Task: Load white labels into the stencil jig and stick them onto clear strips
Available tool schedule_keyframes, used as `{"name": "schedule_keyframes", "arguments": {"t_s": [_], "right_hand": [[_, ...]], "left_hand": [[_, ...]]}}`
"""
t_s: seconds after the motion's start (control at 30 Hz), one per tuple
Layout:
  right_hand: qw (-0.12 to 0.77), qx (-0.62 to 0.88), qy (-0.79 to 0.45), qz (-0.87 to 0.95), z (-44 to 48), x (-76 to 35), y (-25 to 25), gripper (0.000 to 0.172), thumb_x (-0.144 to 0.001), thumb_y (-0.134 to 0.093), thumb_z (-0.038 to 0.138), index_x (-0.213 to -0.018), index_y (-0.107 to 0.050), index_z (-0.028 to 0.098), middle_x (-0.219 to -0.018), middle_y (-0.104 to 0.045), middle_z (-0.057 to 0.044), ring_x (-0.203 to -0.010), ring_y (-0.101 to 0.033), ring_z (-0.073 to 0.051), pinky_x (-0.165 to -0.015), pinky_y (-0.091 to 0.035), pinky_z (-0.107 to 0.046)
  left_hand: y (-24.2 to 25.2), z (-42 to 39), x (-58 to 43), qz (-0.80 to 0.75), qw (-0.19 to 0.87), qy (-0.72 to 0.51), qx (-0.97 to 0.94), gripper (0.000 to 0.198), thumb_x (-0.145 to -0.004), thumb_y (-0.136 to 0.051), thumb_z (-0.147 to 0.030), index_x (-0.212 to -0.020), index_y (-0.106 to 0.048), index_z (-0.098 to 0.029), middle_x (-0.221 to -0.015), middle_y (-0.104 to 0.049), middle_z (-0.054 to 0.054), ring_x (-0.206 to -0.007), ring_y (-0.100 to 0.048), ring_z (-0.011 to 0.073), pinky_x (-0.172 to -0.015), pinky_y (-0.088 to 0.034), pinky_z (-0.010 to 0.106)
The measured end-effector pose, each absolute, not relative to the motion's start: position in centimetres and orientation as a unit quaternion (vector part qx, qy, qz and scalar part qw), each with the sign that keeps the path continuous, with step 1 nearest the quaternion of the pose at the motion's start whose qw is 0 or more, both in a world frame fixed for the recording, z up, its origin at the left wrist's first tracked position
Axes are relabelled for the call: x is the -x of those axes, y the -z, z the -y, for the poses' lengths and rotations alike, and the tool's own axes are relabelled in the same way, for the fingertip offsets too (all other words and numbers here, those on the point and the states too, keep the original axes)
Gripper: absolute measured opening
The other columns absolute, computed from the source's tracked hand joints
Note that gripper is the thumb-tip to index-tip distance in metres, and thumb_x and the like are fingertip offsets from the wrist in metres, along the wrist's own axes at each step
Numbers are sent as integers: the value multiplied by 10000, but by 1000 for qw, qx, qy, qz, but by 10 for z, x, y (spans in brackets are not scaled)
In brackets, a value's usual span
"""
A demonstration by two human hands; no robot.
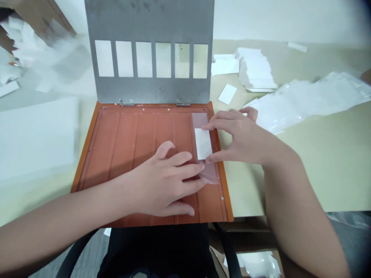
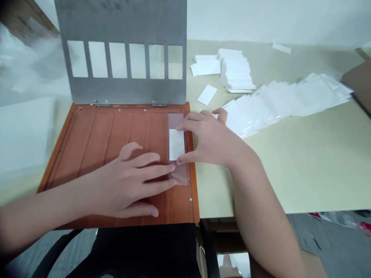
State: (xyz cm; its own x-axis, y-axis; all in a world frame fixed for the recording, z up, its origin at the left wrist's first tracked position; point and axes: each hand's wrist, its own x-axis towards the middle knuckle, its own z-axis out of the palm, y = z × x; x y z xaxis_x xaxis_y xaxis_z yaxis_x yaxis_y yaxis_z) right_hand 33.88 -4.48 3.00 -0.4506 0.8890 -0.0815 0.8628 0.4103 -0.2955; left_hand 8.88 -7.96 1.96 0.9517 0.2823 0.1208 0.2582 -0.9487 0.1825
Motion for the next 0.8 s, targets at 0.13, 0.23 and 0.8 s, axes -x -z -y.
{"name": "schedule_keyframes", "arguments": {"t_s": [0.13, 0.23, 0.8], "right_hand": [[48, 520, -152, 839, 45, -339, -30, 594, -709, -651, 693, -1159, -659, 306, -1180, -639, -56, -1102, -574, -340, -1048, -230, -571], [49, 520, -154, 839, 45, -339, -29, 596, -715, -644, 696, -1162, -659, 303, -1177, -638, -57, -1105, -571, -341, -1051, -222, -572], [89, 503, -224, 830, 47, -342, -35, 542, -1017, -259, 503, -885, -718, 246, -1121, -581, -70, -1070, -568, -284, -1003, -237, -588]], "left_hand": [[-21, 80, -90, -141, 82, -68, -984, 431, -932, -590, -520, -1230, -669, -219, -1332, -640, 82, -1074, -531, 264, -910, -328, 417], [-21, 80, -90, -141, 83, -70, -984, 437, -928, -595, -526, -1228, -670, -218, -1320, -641, 88, -1072, -534, 263, -910, -331, 412], [-18, 73, -91, -163, 56, -97, -980, 549, -1034, -369, -516, -1330, -569, -99, -1286, -659, 112, -1086, -535, 259, -852, -308, 406]]}}
